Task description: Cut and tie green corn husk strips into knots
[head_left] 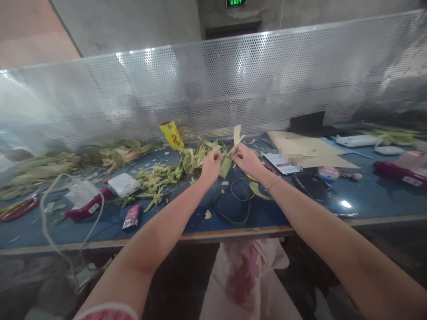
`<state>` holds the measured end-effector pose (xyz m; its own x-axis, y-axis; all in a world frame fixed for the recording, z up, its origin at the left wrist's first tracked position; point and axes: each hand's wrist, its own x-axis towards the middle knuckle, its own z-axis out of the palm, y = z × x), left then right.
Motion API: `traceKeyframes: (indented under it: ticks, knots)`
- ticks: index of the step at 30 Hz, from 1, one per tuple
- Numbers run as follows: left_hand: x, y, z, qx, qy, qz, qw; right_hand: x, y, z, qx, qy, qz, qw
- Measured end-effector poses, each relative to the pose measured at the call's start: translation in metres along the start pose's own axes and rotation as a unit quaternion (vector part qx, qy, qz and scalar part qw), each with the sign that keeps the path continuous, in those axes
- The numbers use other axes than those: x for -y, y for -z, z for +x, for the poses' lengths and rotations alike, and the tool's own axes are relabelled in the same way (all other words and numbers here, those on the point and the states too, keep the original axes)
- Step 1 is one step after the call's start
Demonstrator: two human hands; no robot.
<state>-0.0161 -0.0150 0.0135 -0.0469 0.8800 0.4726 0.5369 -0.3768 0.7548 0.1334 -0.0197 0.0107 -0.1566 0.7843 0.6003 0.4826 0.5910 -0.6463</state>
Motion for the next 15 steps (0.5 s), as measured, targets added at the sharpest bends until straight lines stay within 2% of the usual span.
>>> traceKeyframes:
  ticks: [4, 10, 15]
  knots:
    - [0.0, 0.001, 0.001, -0.001, -0.001, 0.003, 1.0, 0.0, 0.0, -0.001, 0.027, 0.031, 0.0, 0.999]
    - [0.008, -0.001, 0.004, 0.038, -0.025, -0.011, 0.999, -0.005, 0.001, -0.002, 0.006, 0.013, -0.078, 0.997]
    - [0.012, -0.009, 0.001, 0.066, -0.02, -0.039, 0.997, -0.007, -0.001, -0.002, 0.054, 0.024, -0.13, 0.99]
